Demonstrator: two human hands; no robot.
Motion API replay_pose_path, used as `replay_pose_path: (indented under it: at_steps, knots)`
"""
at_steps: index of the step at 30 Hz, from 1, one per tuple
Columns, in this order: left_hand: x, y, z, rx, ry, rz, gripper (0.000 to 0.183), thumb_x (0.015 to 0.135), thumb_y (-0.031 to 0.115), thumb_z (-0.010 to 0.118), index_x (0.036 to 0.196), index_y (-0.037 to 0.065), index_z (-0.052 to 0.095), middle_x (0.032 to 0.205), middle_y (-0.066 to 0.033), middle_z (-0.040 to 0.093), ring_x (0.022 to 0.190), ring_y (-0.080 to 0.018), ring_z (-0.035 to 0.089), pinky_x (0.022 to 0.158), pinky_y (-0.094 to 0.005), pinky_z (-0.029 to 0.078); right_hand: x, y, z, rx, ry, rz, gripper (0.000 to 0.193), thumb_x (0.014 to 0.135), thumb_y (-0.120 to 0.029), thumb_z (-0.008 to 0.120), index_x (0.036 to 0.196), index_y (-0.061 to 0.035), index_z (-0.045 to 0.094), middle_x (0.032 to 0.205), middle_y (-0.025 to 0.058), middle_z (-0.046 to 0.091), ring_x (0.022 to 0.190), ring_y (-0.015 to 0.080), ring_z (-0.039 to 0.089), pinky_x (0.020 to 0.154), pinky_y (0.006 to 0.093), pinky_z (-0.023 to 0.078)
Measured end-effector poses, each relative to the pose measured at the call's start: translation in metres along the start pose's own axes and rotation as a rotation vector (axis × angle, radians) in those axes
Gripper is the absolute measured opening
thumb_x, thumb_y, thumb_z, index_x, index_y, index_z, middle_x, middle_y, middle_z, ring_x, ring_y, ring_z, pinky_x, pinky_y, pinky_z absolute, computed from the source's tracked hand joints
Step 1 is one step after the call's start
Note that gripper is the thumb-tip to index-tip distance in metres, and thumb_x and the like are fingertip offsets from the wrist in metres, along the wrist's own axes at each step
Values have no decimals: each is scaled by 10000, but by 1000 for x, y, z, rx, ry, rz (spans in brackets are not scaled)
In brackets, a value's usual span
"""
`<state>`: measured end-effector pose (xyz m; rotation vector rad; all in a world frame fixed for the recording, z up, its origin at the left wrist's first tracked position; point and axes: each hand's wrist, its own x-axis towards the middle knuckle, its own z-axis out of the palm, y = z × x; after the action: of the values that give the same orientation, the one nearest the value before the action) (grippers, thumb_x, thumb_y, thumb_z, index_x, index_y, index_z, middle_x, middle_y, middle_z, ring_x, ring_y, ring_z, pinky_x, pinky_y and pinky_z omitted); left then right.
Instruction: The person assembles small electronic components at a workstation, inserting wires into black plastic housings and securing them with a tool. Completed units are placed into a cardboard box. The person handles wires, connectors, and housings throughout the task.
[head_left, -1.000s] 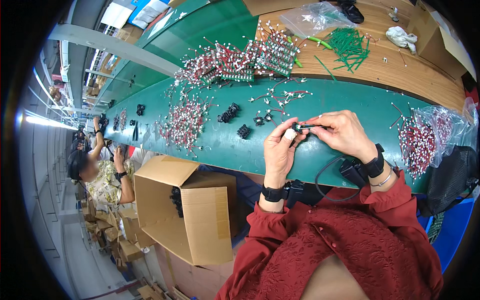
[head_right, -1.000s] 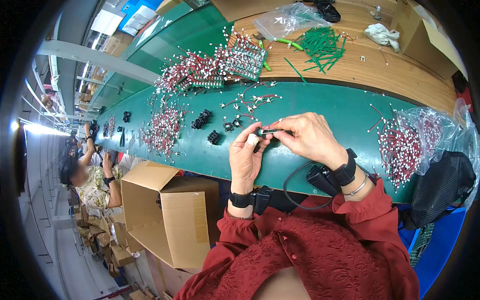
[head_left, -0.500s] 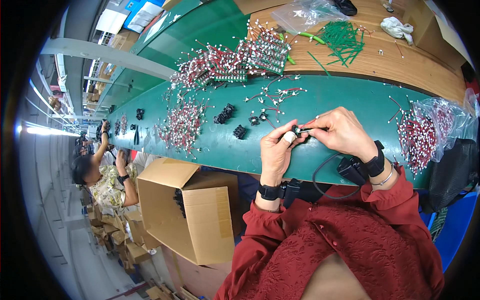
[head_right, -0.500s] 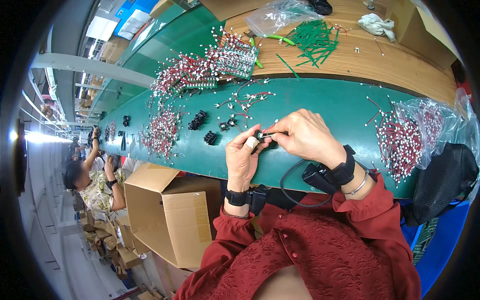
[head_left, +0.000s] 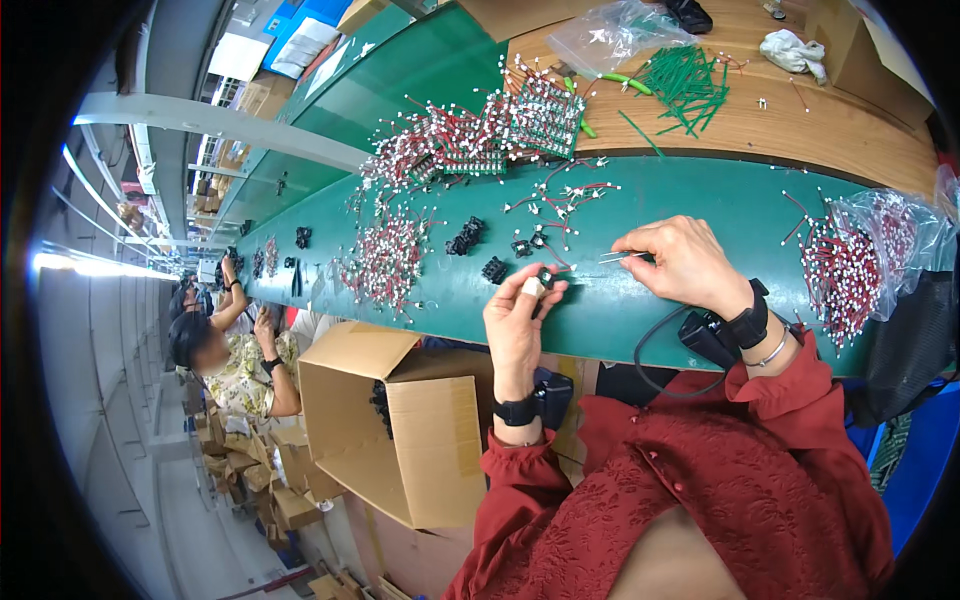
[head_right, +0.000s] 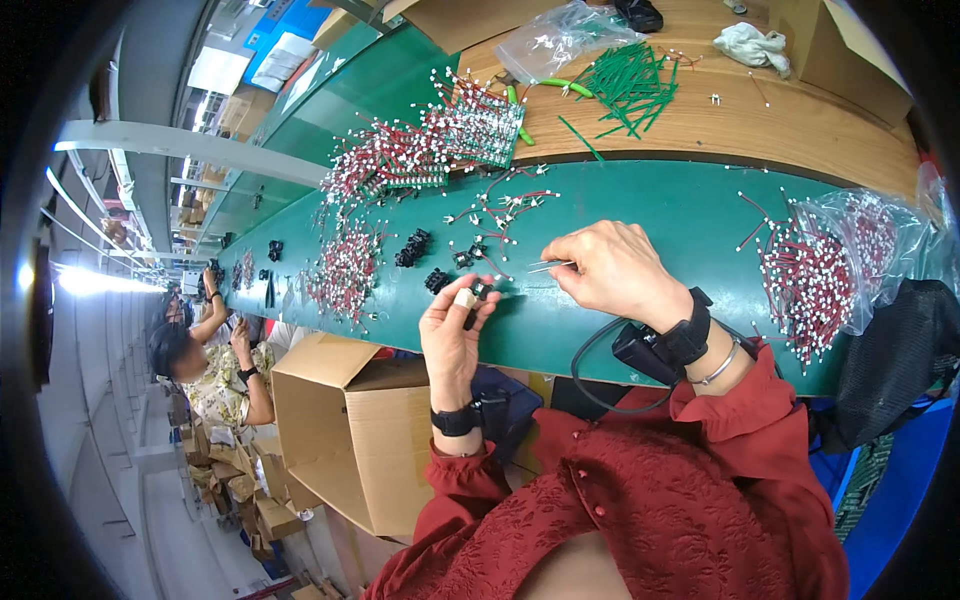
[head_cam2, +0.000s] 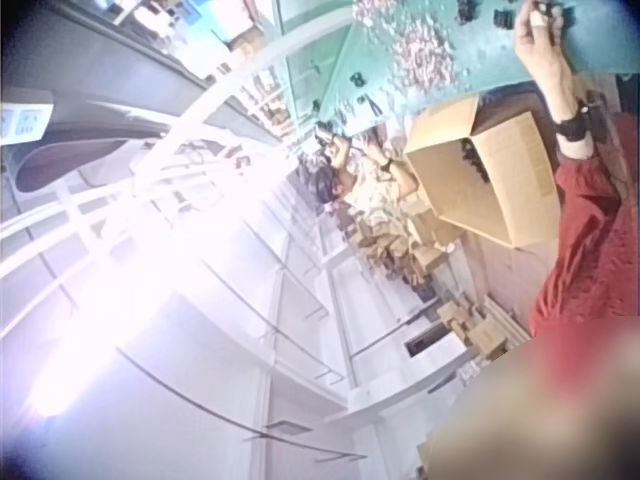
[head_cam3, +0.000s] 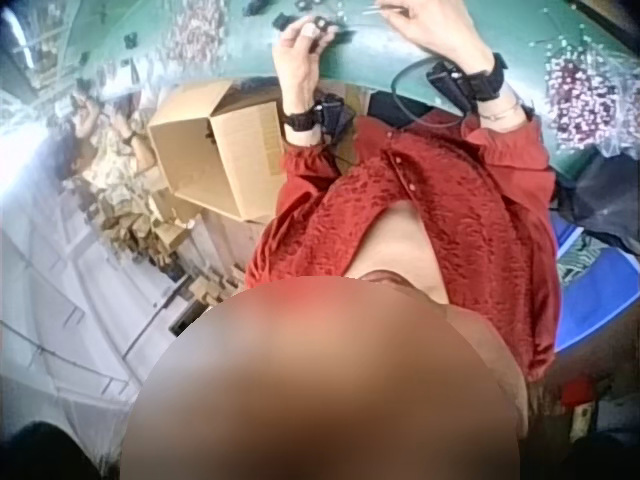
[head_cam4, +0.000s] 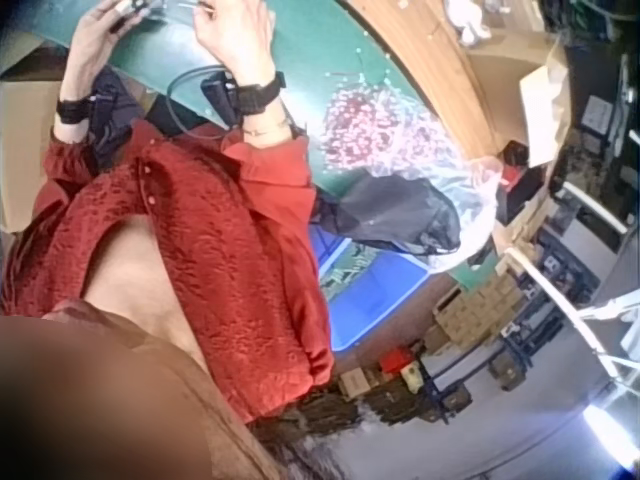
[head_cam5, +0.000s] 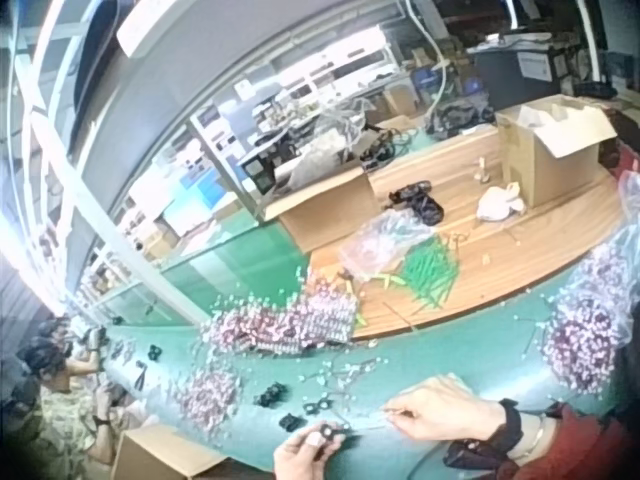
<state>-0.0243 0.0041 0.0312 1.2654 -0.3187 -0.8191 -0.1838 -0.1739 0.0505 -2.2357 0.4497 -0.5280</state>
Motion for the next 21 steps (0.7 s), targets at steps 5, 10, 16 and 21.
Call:
replay_pose_path:
  at_steps: [5, 10, 16, 21]
  knots:
    - [22, 6, -12, 349, 46, 109, 267, 918, -8, 499, 1168, -58, 578, 1058, -144, 635, 772, -184, 662, 681, -273, 563, 0, 2, 8, -98, -81, 40, 155, 778, -171, 635, 897, -106, 710, 793, 108, 683, 736, 303, 654, 645, 409, 498]
    - [21, 5, -8, 378, 110, 274, 282, 902, -28, 495, 1168, -31, 589, 1013, -119, 642, 666, -123, 618, 539, -224, 510, 2, 8, 10, -115, -69, 62, 154, 784, -167, 631, 907, -111, 706, 815, 111, 683, 745, 309, 650, 647, 428, 492]
    - [-6, 15, 21, 517, 155, 445, 253, 877, 18, 587, 1129, 5, 609, 905, -46, 639, 628, -63, 541, 542, -193, 449, 2, 9, 13, -133, -50, 42, 148, 787, -165, 627, 898, -95, 696, 809, 119, 679, 744, 314, 650, 645, 421, 497]
    - [13, 20, 53, 871, 84, 758, 278, 799, -18, 640, 1076, 0, 618, 861, -66, 622, 611, -99, 535, 534, -244, 440, 2, 10, 11, -146, -36, 53, 141, 784, -162, 625, 887, -92, 691, 799, 116, 678, 744, 315, 650, 647, 426, 495]
